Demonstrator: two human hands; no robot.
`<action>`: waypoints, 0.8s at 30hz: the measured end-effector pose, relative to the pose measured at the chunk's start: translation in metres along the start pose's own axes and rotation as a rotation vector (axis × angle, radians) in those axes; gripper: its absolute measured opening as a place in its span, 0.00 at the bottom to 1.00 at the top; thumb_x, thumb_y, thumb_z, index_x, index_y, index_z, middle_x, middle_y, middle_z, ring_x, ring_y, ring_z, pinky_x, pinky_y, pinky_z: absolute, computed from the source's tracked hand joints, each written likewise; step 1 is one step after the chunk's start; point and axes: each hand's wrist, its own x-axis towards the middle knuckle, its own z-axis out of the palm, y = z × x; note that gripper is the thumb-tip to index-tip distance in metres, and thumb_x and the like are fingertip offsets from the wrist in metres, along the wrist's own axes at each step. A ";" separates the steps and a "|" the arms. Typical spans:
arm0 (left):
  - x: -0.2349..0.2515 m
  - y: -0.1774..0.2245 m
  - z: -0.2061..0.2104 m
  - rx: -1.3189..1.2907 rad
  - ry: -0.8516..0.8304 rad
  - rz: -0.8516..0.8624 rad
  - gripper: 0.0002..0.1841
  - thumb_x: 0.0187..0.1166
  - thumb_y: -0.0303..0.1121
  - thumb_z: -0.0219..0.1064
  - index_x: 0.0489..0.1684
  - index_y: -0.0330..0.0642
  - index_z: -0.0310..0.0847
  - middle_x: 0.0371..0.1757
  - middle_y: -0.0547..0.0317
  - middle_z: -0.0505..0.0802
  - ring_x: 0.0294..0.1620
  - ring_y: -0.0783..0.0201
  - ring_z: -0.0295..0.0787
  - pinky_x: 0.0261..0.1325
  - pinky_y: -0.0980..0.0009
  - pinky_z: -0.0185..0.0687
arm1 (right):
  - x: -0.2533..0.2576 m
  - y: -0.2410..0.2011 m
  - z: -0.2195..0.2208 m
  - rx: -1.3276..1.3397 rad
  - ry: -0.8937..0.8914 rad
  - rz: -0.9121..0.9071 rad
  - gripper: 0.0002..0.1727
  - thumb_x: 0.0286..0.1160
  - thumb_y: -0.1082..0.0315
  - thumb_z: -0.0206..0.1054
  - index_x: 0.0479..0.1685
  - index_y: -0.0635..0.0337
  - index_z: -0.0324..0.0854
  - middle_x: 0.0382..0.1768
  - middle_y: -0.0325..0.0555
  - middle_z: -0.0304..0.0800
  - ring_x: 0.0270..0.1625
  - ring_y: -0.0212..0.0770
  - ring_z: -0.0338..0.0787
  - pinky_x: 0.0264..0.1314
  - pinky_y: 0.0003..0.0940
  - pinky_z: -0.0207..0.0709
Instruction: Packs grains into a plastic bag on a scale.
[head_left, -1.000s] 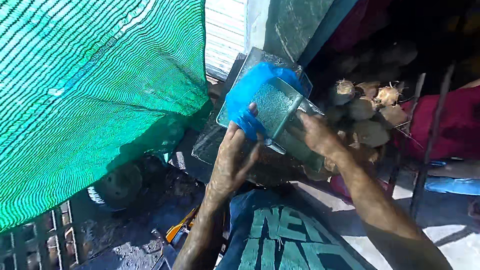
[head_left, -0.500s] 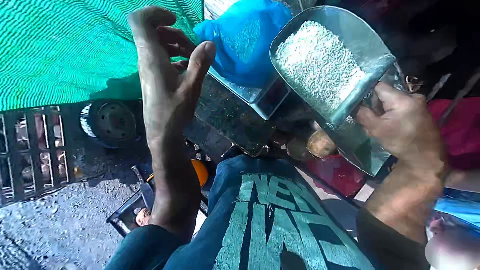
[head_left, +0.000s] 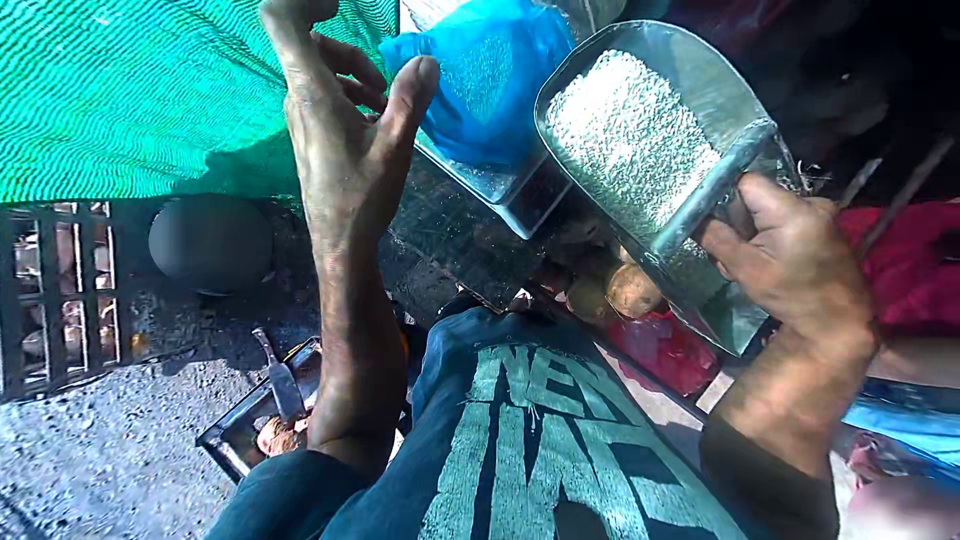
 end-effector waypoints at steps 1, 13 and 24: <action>0.000 -0.001 0.004 -0.004 0.014 0.004 0.42 0.77 0.59 0.68 0.79 0.33 0.60 0.51 0.59 0.86 0.45 0.71 0.86 0.48 0.73 0.85 | 0.002 -0.002 -0.001 -0.014 -0.006 0.001 0.19 0.79 0.45 0.63 0.37 0.53 0.76 0.16 0.34 0.67 0.15 0.34 0.70 0.16 0.38 0.65; 0.014 -0.016 0.048 -0.173 0.120 -0.010 0.30 0.76 0.28 0.65 0.80 0.33 0.62 0.45 0.55 0.91 0.35 0.68 0.89 0.37 0.68 0.87 | 0.070 -0.054 0.059 -0.153 -0.111 0.141 0.15 0.82 0.54 0.66 0.43 0.58 0.80 0.20 0.48 0.76 0.22 0.51 0.79 0.24 0.56 0.71; 0.001 -0.027 0.025 -0.642 -0.206 0.248 0.17 0.88 0.28 0.52 0.62 0.28 0.82 0.55 0.46 0.91 0.41 0.65 0.89 0.45 0.67 0.89 | 0.181 -0.091 0.097 -0.360 -0.449 0.128 0.23 0.85 0.48 0.62 0.53 0.62 0.80 0.39 0.62 0.87 0.49 0.66 0.90 0.51 0.67 0.80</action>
